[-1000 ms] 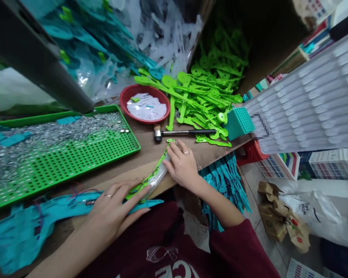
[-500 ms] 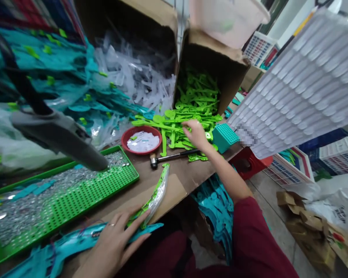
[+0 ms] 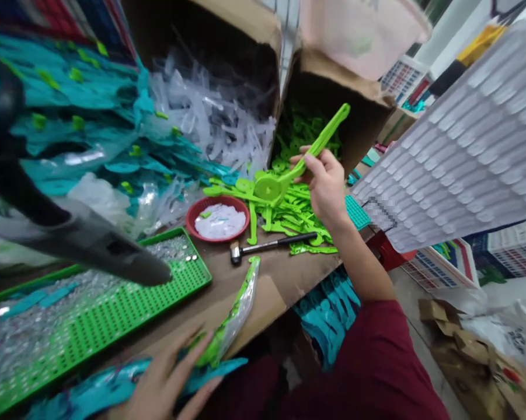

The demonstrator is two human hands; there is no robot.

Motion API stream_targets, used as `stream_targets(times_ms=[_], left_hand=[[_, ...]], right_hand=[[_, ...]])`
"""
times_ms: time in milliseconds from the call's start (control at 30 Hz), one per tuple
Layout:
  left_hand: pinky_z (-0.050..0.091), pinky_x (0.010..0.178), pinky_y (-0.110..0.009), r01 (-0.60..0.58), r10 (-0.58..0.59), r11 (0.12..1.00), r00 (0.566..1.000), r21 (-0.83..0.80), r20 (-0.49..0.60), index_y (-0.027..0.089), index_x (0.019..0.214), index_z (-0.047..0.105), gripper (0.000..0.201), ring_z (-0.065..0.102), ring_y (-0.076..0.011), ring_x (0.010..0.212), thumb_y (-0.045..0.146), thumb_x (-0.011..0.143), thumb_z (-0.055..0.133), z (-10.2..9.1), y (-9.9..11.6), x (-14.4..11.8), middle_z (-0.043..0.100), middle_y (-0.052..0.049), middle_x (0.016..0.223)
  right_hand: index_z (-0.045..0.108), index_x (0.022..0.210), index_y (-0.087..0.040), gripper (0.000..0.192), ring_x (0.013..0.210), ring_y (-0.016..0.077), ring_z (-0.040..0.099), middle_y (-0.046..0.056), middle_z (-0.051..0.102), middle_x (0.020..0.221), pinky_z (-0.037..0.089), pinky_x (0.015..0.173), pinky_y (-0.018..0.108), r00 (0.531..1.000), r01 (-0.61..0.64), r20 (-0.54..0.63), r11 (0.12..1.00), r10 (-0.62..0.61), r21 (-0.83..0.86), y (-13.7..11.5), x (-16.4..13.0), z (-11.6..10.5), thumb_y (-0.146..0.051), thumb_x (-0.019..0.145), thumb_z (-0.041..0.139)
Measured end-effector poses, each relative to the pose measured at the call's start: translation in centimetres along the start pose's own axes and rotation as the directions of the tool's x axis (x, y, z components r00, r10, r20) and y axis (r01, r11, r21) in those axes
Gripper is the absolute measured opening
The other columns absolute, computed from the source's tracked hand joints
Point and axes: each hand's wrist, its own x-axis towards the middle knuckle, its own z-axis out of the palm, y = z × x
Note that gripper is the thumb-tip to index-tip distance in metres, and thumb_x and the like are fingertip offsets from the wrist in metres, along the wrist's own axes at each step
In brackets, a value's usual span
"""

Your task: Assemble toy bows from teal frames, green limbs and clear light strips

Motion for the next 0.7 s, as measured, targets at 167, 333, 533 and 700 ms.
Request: stream_targets(times_ms=[167, 333, 533, 700], left_hand=[[0.064, 0.084, -0.026, 0.330, -0.288, 0.779, 0.943, -0.533, 0.164, 0.029, 0.157, 0.032, 0.053, 0.076, -0.0193, 0.103, 0.031, 0.105, 0.043, -2.1, 4.4, -0.3, 0.075, -0.004, 0.124], [0.059, 0.061, -0.017, 0.283, -0.329, 0.857, 0.944, -0.430, -0.034, 0.023, 0.105, 0.070, 0.019, 0.075, -0.0140, 0.062, 0.032, 0.100, 0.055, -2.1, 6.1, -0.6, 0.079, 0.004, 0.075], [0.046, 0.048, -0.023, 0.214, -0.250, 0.961, 0.944, -0.176, -0.218, 0.019, 0.084, 0.066, 0.024, 0.063, -0.0121, 0.049, 0.029, 0.098, 0.050, -2.4, 6.5, 1.6, 0.067, 0.003, 0.063], [0.059, 0.076, -0.030, 0.279, -0.296, 0.938, 0.953, -0.205, -0.059, 0.019, 0.122, 0.060, 0.035, 0.074, -0.0210, 0.092, 0.043, 0.103, 0.044, -1.8, 4.8, 2.2, 0.075, -0.006, 0.104]], right_hand=[[0.060, 0.111, -0.020, 0.033, 0.076, 0.0161, 0.071, 0.004, 0.071, 0.088, 0.059, 0.057, 0.025, 0.750, -0.572, 0.546, 0.782, 0.374, 0.250, -4.0, -16.5, 5.4, -0.049, 0.095, 0.057], [0.039, 0.151, -0.021, 0.079, 0.113, 0.0264, 0.065, 0.017, 0.056, 0.132, 0.063, 0.088, 0.040, 0.934, 0.066, 0.355, 0.966, 0.028, -0.249, -4.1, -24.7, 5.6, -0.053, 0.086, 0.072], [0.038, 0.152, -0.011, 0.066, 0.110, 0.0262, 0.066, 0.020, 0.059, 0.130, 0.061, 0.089, 0.036, 0.695, 0.603, 0.652, 0.740, -0.303, -0.299, -5.6, -25.0, 5.1, -0.032, 0.094, 0.062], [0.054, 0.132, -0.006, 0.053, 0.106, 0.0307, 0.064, 0.020, 0.065, 0.116, 0.059, 0.085, 0.043, 0.702, 0.626, 0.624, 0.716, -0.344, -0.309, -4.3, -22.3, 5.6, -0.033, 0.086, 0.063]])
